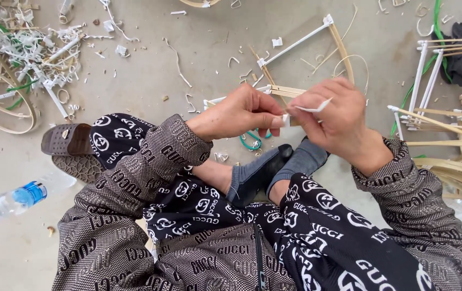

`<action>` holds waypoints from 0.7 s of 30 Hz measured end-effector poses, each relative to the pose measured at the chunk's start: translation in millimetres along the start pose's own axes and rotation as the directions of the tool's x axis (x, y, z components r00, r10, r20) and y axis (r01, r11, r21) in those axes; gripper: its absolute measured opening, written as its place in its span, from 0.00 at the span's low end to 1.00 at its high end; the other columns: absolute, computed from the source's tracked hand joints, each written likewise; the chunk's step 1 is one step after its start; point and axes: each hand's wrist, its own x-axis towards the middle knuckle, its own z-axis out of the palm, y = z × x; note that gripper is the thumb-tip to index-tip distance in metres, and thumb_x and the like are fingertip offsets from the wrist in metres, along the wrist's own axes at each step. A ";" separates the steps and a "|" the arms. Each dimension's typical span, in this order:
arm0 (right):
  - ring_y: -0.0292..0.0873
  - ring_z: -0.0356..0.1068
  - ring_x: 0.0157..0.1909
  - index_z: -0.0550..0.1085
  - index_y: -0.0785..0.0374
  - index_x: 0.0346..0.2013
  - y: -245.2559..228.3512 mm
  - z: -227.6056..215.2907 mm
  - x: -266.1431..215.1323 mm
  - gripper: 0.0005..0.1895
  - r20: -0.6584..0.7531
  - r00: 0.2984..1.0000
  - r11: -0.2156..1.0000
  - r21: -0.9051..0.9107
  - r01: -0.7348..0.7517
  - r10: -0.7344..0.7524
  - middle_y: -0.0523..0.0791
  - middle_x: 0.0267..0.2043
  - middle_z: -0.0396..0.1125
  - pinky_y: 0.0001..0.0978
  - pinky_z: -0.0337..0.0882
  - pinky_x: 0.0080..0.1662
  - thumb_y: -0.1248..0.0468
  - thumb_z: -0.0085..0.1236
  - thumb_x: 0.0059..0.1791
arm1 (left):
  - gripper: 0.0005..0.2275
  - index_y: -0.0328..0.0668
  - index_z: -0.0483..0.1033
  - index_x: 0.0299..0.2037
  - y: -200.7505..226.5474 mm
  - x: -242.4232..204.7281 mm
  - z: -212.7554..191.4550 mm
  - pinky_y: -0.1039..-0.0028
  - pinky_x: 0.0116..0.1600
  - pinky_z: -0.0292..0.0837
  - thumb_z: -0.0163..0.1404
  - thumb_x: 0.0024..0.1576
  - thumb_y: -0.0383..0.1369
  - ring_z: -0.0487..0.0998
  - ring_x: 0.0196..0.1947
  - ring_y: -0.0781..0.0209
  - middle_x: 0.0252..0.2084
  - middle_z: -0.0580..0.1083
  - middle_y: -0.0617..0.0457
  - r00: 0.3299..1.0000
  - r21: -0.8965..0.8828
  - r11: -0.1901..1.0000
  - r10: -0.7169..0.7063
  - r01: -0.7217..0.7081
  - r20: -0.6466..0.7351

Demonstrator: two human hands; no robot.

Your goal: Assembling and securing bamboo strips using tape and tools to create structural frames.

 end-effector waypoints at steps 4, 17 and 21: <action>0.45 0.70 0.30 0.74 0.61 0.39 -5.7 7.2 4.2 0.08 0.046 0.996 0.996 0.056 -0.075 0.073 0.43 0.30 0.71 0.39 0.64 0.38 0.69 0.67 0.50 | 0.07 0.32 0.82 0.41 -7.1 -3.8 0.3 0.79 0.38 0.77 0.53 0.62 0.29 0.78 0.32 0.74 0.32 0.80 0.57 0.999 0.018 1.000 -0.004 0.003 0.044; 0.37 0.61 0.24 0.76 0.65 0.33 -13.2 19.7 -20.9 0.08 0.258 0.817 0.809 0.168 -0.563 0.515 0.43 0.20 0.62 0.31 0.59 0.29 0.63 0.61 0.53 | 0.08 0.32 0.81 0.43 -12.3 -15.7 18.3 0.80 0.33 0.76 0.56 0.59 0.30 0.77 0.28 0.73 0.30 0.80 0.57 1.000 0.126 0.992 -0.008 0.006 0.018; 0.24 0.58 0.26 0.77 0.65 0.33 13.9 34.8 -42.6 0.11 0.615 0.528 0.291 0.448 -0.845 0.586 0.32 0.24 0.65 0.22 0.57 0.27 0.61 0.56 0.54 | 0.18 0.32 0.70 0.56 -9.3 -19.2 24.2 0.77 0.39 0.75 0.58 0.57 0.27 0.78 0.32 0.70 0.33 0.81 0.51 0.991 0.216 0.970 0.122 -0.108 -0.048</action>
